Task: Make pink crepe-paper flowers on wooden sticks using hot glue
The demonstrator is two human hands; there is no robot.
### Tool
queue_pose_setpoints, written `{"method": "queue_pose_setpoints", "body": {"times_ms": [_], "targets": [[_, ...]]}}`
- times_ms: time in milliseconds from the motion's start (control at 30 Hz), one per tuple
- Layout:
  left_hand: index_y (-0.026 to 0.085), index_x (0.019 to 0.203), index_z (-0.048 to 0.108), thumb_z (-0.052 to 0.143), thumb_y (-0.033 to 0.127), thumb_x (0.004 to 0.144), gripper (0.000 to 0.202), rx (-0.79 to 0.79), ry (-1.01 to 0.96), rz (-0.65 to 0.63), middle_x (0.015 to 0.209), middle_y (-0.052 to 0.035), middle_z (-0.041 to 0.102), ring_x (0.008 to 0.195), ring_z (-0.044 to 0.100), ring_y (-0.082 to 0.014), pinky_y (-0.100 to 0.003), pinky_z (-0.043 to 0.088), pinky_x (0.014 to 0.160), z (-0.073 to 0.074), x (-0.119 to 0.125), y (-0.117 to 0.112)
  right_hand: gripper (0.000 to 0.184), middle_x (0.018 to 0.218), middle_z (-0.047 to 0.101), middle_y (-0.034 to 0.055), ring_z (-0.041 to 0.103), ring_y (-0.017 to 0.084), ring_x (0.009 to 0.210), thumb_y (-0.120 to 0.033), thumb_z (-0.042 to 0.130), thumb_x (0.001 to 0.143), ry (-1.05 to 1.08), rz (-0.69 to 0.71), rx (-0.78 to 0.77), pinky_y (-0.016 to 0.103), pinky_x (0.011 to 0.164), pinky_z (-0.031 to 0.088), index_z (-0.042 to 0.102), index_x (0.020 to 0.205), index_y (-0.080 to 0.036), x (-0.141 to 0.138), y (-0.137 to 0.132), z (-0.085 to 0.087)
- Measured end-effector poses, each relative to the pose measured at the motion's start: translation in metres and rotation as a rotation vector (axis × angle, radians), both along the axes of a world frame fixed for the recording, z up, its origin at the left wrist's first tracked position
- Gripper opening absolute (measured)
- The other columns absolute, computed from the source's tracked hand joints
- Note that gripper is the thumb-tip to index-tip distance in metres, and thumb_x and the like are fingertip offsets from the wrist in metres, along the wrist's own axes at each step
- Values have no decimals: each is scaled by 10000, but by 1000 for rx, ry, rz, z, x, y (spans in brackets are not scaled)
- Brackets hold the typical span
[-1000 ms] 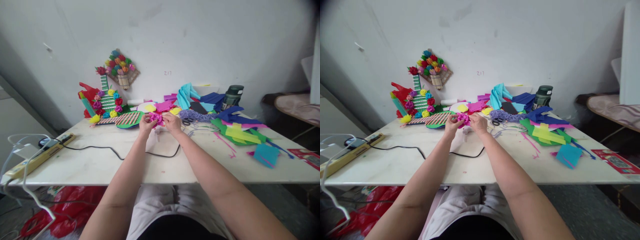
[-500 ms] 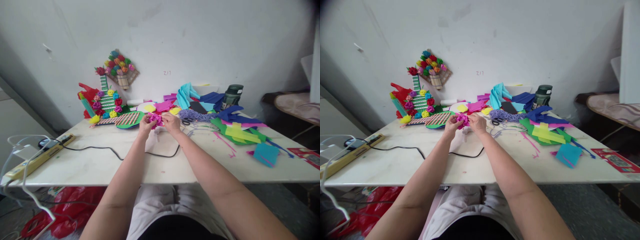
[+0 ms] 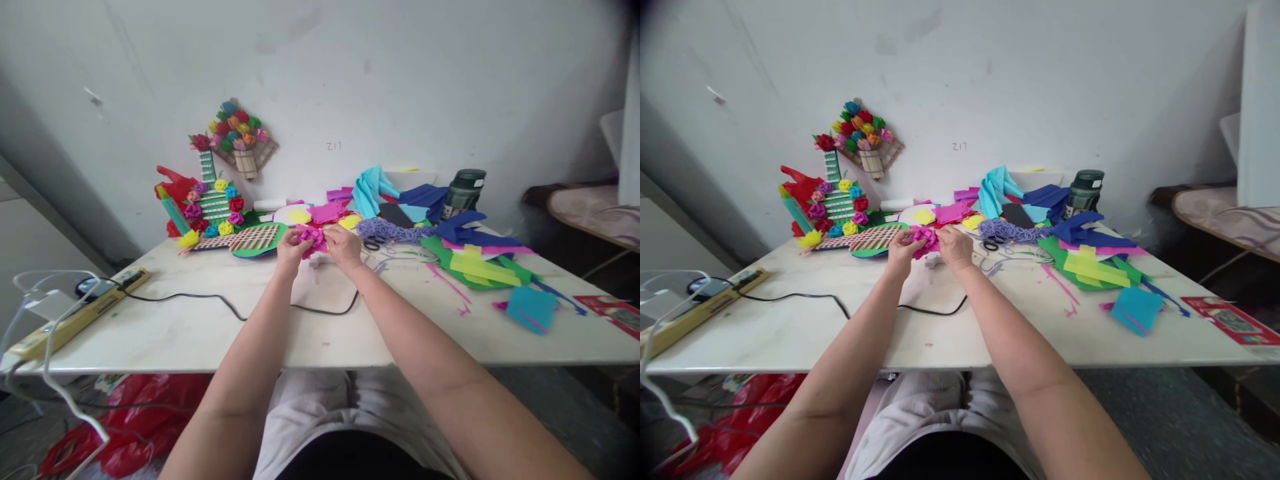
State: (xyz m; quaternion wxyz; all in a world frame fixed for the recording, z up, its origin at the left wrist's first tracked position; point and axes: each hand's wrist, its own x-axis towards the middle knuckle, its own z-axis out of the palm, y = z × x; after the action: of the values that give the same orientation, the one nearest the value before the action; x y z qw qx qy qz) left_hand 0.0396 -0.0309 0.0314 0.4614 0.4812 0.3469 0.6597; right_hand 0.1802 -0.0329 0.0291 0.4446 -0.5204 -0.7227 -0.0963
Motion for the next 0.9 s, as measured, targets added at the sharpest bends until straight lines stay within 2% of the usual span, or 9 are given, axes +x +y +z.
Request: {"method": "queue_pose_setpoints", "body": {"times_ms": [167, 300, 467, 700, 767, 900], "targets": [[173, 758, 502, 814, 232, 381, 493, -97, -96, -82, 592, 27, 613, 500, 581, -133, -299, 505, 531, 0, 3, 0, 304, 1002, 684, 60, 578, 167, 924, -183, 418, 895, -119, 7, 47, 243, 730, 400, 709, 972, -226, 2, -4, 3], [177, 794, 519, 812, 241, 401, 494, -95, -80, -102, 629, 25, 620, 525, 587, -129, -275, 489, 530, -1, 2, -1, 304, 1006, 681, 71, 571, 170, 918, -176, 420, 895, -152, 3, 67, 243, 722, 394, 703, 996, -220, 4, -5, 4], [184, 780, 527, 808, 243, 417, 463, -8, -28, -34, 642, 32, 614, 508, 537, -94, -222, 430, 494, -2, 0, 0, 324, 994, 681, 64, 584, 165, 890, -238, 393, 921, -142, 14, 70, 243, 702, 392, 705, 1009, -228, 5, -4, 3], [186, 793, 522, 794, 234, 458, 435, 135, -26, 13, 687, 27, 594, 588, 548, -93, -215, 432, 555, -3, 0, 2, 339, 957, 683, 63, 590, 163, 881, -224, 404, 911, -147, 23, 56, 238, 694, 386, 667, 1124, -243, 6, -2, 1], [196, 845, 506, 794, 210, 453, 486, 159, -53, 11, 740, 22, 602, 629, 569, -102, -221, 447, 584, -1, 1, 1, 348, 954, 684, 62, 592, 162, 873, -225, 392, 914, -152, 19, 62, 236, 687, 382, 662, 1134, -241, 7, -1, 1], [237, 1084, 449, 786, 177, 446, 724, 137, -84, -18, 851, 6, 616, 706, 606, -128, -257, 488, 660, 1, -4, 0, 344, 937, 679, 61, 588, 157, 846, -258, 385, 922, -154, 26, 71, 230, 664, 371, 673, 1110, -245, 7, 0, -1]]}}
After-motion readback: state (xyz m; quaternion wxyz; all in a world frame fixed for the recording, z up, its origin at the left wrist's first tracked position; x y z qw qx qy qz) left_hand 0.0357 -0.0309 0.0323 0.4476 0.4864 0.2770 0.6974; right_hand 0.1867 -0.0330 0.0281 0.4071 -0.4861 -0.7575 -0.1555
